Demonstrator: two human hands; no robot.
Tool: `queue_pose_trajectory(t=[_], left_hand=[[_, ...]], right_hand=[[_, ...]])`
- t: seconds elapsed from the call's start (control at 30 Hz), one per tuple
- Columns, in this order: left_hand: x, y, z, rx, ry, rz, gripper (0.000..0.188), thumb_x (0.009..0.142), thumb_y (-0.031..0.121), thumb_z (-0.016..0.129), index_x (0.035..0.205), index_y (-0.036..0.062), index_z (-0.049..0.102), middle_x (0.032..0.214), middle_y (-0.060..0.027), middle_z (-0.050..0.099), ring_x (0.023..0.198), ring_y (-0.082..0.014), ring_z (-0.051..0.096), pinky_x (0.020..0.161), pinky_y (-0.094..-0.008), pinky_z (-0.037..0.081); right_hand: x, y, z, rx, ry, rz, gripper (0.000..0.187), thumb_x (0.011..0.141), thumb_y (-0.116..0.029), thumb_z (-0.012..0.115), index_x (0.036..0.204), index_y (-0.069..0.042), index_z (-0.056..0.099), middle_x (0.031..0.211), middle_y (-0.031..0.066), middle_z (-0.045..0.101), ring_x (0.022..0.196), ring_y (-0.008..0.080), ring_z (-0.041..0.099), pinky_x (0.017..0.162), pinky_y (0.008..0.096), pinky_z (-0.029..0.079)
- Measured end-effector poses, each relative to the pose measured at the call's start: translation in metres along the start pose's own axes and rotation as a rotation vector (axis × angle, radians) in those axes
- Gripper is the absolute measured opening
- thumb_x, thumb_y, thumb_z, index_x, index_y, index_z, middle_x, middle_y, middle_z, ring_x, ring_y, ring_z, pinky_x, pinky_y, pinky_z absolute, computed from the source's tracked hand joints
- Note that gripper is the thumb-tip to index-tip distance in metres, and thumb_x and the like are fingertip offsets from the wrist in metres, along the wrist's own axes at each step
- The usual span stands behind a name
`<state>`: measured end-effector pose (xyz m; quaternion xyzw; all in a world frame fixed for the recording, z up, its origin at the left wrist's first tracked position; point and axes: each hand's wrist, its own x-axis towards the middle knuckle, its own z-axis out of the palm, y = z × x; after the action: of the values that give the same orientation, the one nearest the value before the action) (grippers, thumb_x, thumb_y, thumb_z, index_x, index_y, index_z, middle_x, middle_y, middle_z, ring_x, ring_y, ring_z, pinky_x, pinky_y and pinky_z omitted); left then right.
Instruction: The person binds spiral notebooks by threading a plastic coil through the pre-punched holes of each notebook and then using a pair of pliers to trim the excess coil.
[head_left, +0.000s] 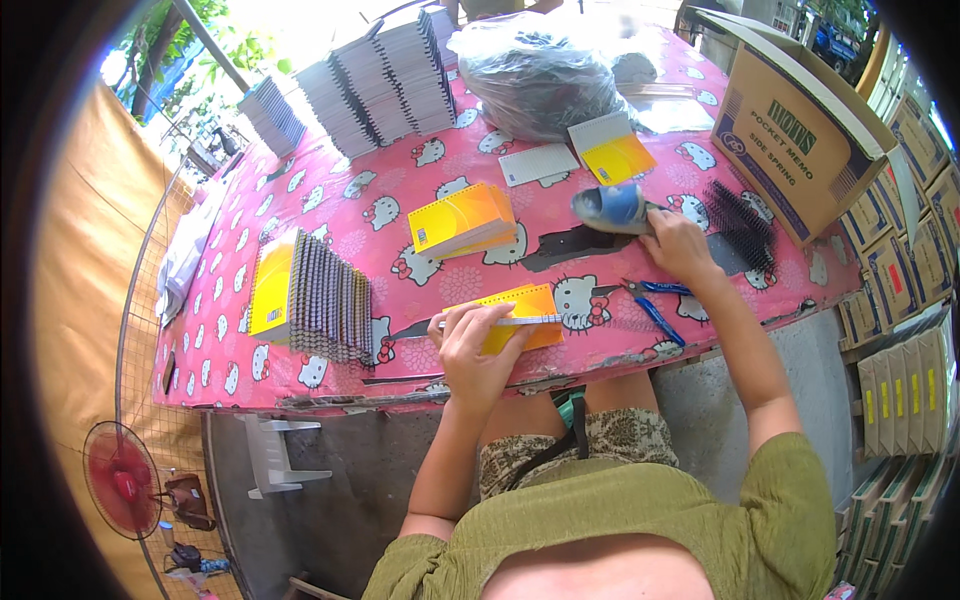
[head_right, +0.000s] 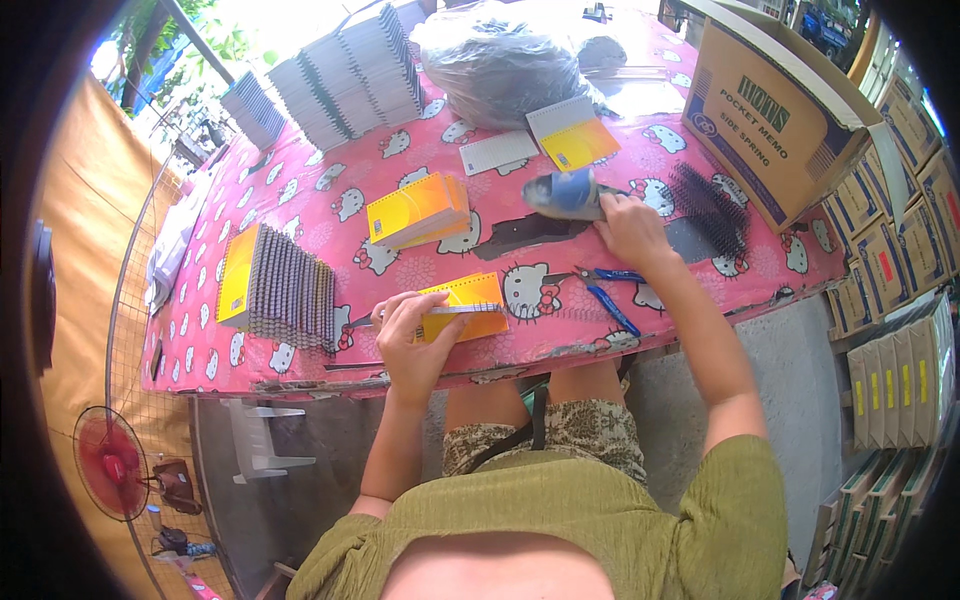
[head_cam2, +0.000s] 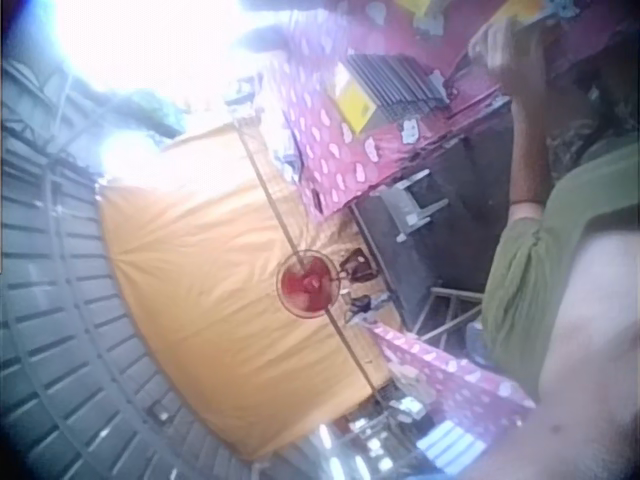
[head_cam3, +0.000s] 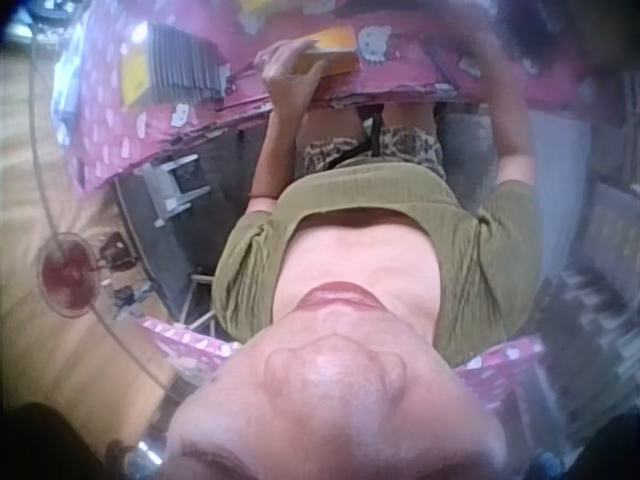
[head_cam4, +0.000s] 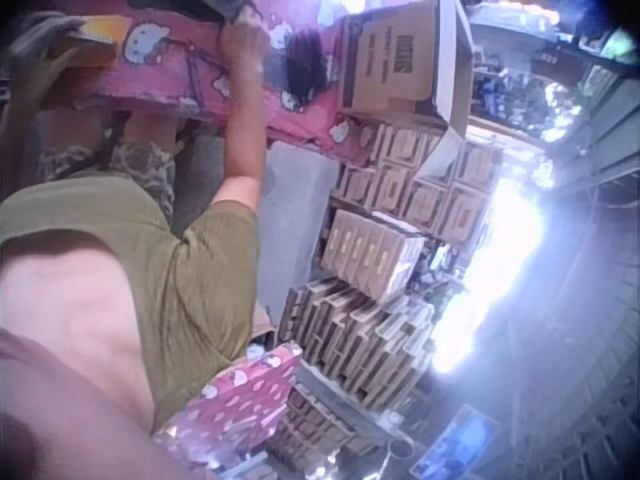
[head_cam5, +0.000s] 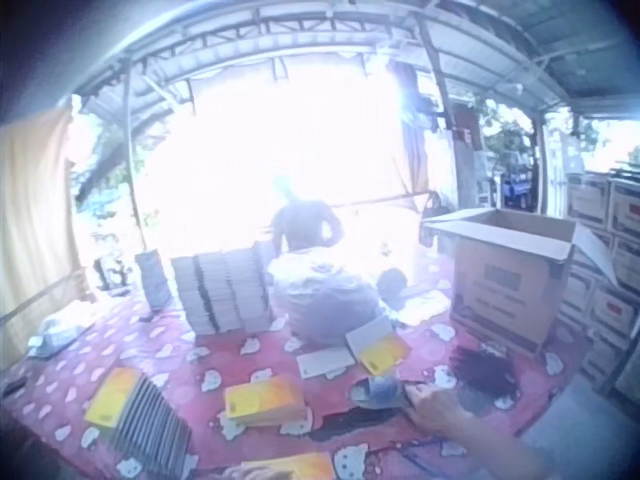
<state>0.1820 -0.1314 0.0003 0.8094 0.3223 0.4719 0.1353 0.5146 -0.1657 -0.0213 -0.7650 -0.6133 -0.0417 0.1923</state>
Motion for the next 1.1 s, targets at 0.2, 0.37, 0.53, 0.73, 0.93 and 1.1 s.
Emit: queue_pose_trajectory(t=[0.2,0.37,0.53,0.73,0.93,1.1], left_hand=[[0.001,0.007,0.003,0.013,0.007,-0.041,0.043,0.061,0.012,0.082,0.102,0.0097,0.067,0.084,-0.0015,0.068,0.085,-0.0151,0.061,0.093,-0.0368,0.035],[0.004,0.007,-0.001,-0.033,-0.065,-0.128,0.048,0.063,0.017,0.082,0.108,0.0115,0.065,0.082,-0.0003,0.068,0.084,-0.0152,0.062,0.099,-0.0384,0.031],[0.014,0.010,-0.005,-0.112,-0.081,-0.168,0.047,0.065,0.011,0.081,0.109,0.0098,0.064,0.092,-0.0044,0.068,0.088,-0.0188,0.064,0.093,-0.0350,0.041],[0.008,-0.016,-0.017,-0.112,-0.010,-0.096,0.043,0.071,0.001,0.078,0.110,0.0023,0.062,0.104,-0.0090,0.066,0.094,-0.0185,0.064,0.080,-0.0297,0.052],[-0.006,-0.029,-0.011,-0.794,0.121,-0.520,0.027,0.077,-0.009,0.069,0.103,-0.0030,0.062,0.105,-0.0121,0.065,0.098,-0.0142,0.062,0.083,-0.0269,0.053],[-0.013,-0.049,-0.013,-0.852,0.145,-0.527,0.028,0.080,-0.010,0.066,0.108,-0.0064,0.063,0.101,-0.0138,0.068,0.093,-0.0157,0.065,0.081,-0.0279,0.055]], right_hand=[[-0.012,-0.073,-0.036,1.297,-0.177,-0.090,0.029,0.064,-0.002,0.066,0.092,0.002,0.058,0.082,0.0063,0.064,0.076,0.0124,0.060,0.069,0.0288,0.050],[-0.018,-0.082,-0.022,1.229,-0.234,-0.120,0.031,0.062,-0.004,0.069,0.092,0.000,0.060,0.079,0.0060,0.064,0.074,0.0143,0.061,0.067,0.0305,0.049],[0.010,-0.091,-0.020,0.627,-0.199,-0.186,0.030,0.067,-0.004,0.073,0.095,0.001,0.061,0.086,0.0043,0.065,0.079,0.0114,0.056,0.075,0.0295,0.048],[0.018,-0.108,-0.027,0.888,-0.328,-0.278,0.027,0.064,0.000,0.067,0.090,0.000,0.059,0.082,0.0037,0.064,0.074,0.0075,0.054,0.066,0.0255,0.047],[0.033,-0.128,-0.019,0.719,-0.293,-0.304,0.034,0.059,-0.001,0.071,0.092,-0.002,0.063,0.083,0.0039,0.067,0.075,0.0116,0.062,0.066,0.0289,0.050],[0.041,-0.139,-0.023,1.137,-0.485,-0.332,0.036,0.063,-0.002,0.067,0.098,-0.002,0.062,0.078,0.0108,0.063,0.077,0.0153,0.062,0.072,0.0313,0.049]])
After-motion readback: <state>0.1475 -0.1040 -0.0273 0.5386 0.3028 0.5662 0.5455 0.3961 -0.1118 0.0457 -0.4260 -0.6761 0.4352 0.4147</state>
